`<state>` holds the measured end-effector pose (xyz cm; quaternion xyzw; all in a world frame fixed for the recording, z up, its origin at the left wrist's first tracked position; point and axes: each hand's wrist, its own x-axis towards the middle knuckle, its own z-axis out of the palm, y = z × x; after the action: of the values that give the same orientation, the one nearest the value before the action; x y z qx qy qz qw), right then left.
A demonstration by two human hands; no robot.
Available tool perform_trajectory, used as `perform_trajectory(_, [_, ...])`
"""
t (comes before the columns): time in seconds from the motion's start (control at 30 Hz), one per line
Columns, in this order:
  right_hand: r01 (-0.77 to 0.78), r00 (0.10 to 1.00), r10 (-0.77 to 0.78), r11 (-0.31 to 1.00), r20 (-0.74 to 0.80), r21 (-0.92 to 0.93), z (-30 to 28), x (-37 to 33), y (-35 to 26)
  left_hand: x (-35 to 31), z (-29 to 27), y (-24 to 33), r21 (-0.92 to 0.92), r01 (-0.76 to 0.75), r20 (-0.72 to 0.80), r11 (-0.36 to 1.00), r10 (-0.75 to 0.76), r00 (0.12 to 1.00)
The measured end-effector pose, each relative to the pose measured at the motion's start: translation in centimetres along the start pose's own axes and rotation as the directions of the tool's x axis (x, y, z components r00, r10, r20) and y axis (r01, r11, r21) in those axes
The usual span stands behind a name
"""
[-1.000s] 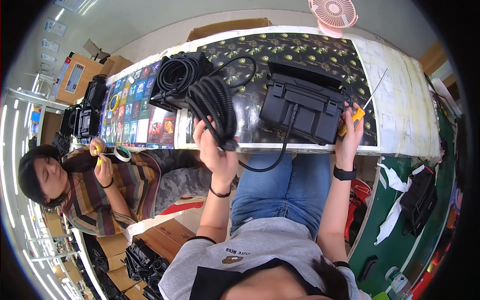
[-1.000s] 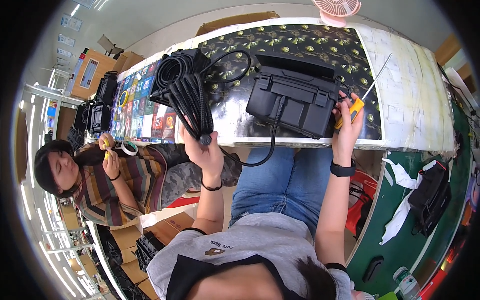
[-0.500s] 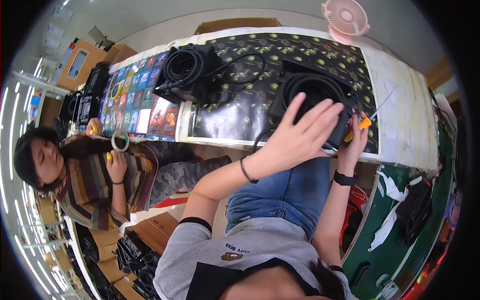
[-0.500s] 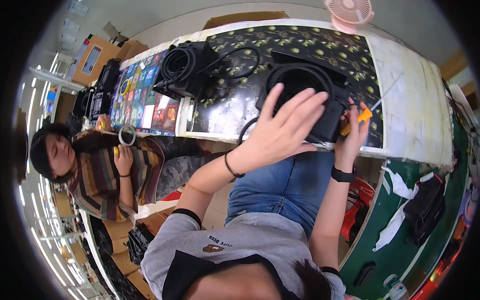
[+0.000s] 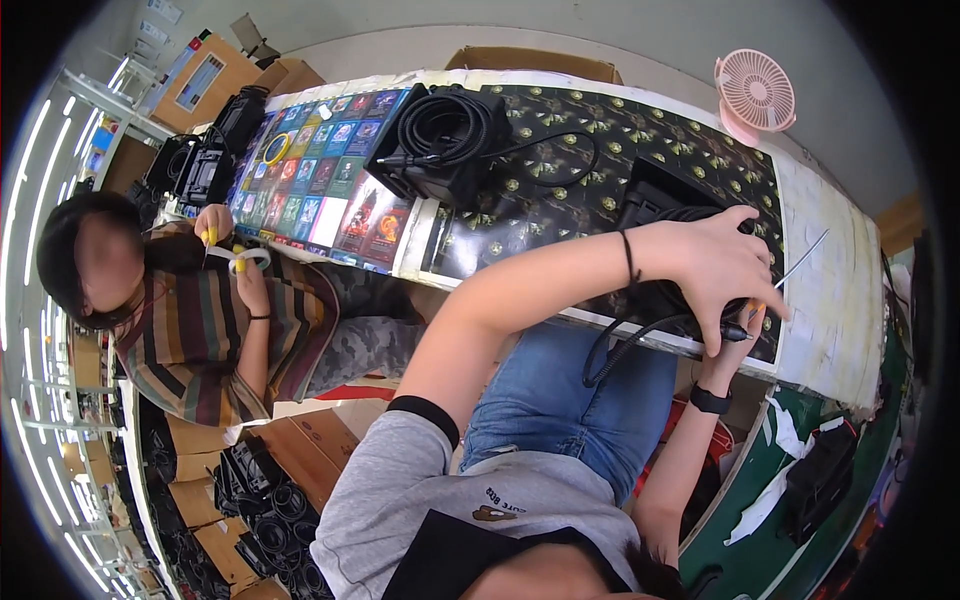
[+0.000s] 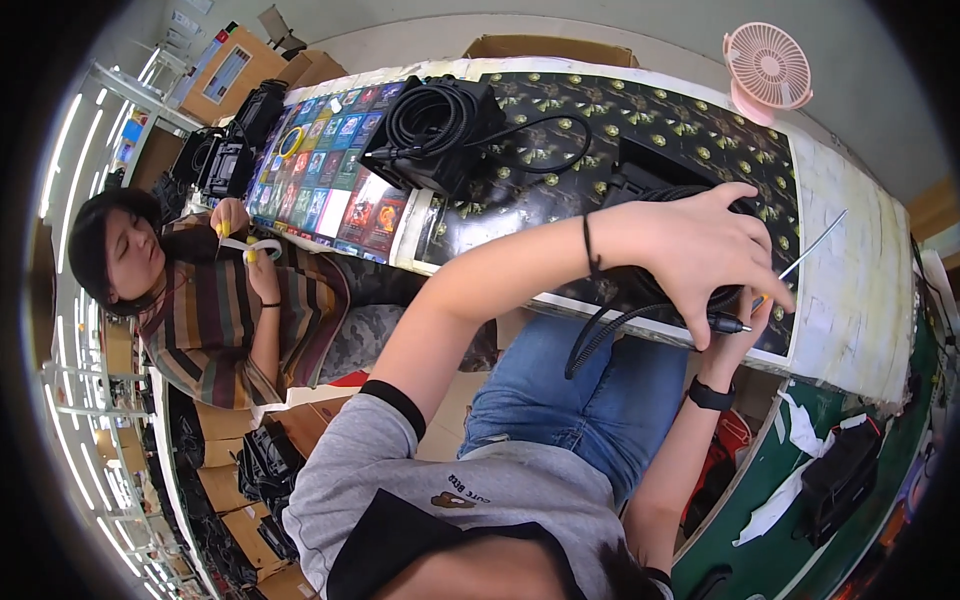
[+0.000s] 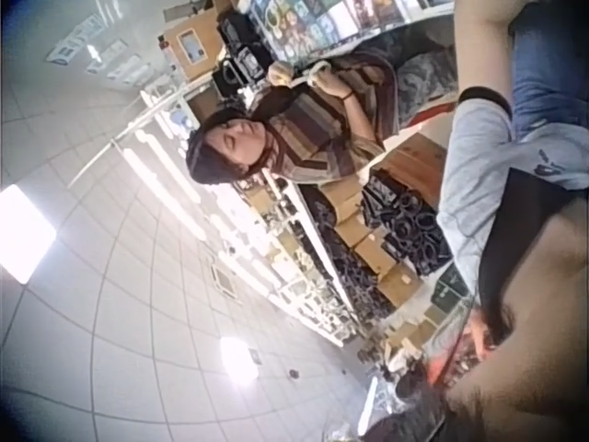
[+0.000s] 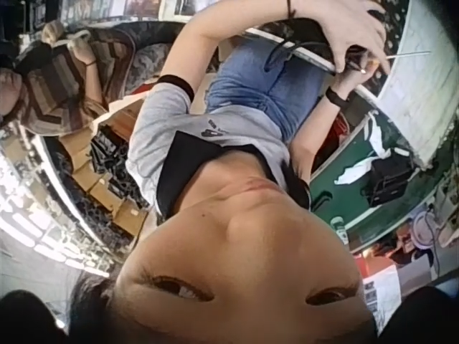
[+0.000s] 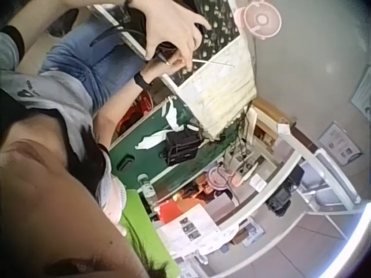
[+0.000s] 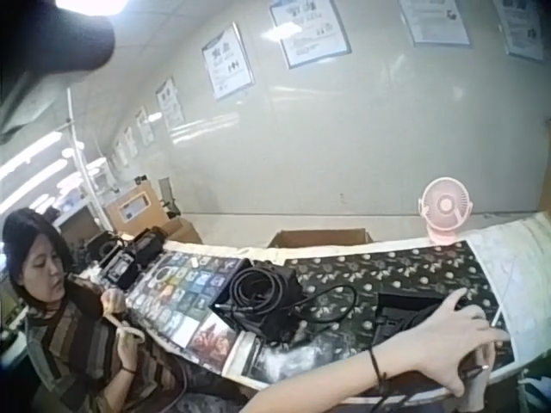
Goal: Assembling or inspecting a black electrical junction box using a screwdriver at a workbench.
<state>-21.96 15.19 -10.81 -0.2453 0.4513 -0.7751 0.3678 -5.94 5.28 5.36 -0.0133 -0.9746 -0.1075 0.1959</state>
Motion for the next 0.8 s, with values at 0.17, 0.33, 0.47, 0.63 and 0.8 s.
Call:
perform_trajectory(0.17, [0.063, 0.998, -0.063, 0.997, -0.003, -0.045, 0.7, -0.1, -0.5, 0.0, 0.6, 0.7, 0.142, 0.145, 0.064, 0.979, -0.155, 0.986])
perform_trajectory(0.33, [0.037, 0.999, -0.039, 0.996, -0.012, -0.079, 1.6, 0.1, -0.8, -1.3, -1.6, -0.1, 0.329, 0.413, 0.092, 0.849, -0.464, 0.881])
perform_trajectory(0.47, [0.034, 0.999, -0.035, 0.994, -0.009, -0.108, 1.4, -0.1, -0.8, -2.6, -2.4, -2.1, 0.452, 0.671, 0.019, 0.588, -0.759, 0.651])
perform_trajectory(0.63, [0.091, 0.996, -0.088, 0.984, 0.023, -0.155, 1.4, 0.2, -0.5, -6.1, -4.6, -7.3, 0.300, 0.857, -0.048, 0.419, -0.891, 0.452])
perform_trajectory(0.8, [0.104, 0.995, -0.103, 0.967, 0.020, -0.233, 1.9, 0.3, -0.6, -9.0, -5.3, -8.5, 0.335, 0.836, -0.251, 0.435, -0.814, 0.525])
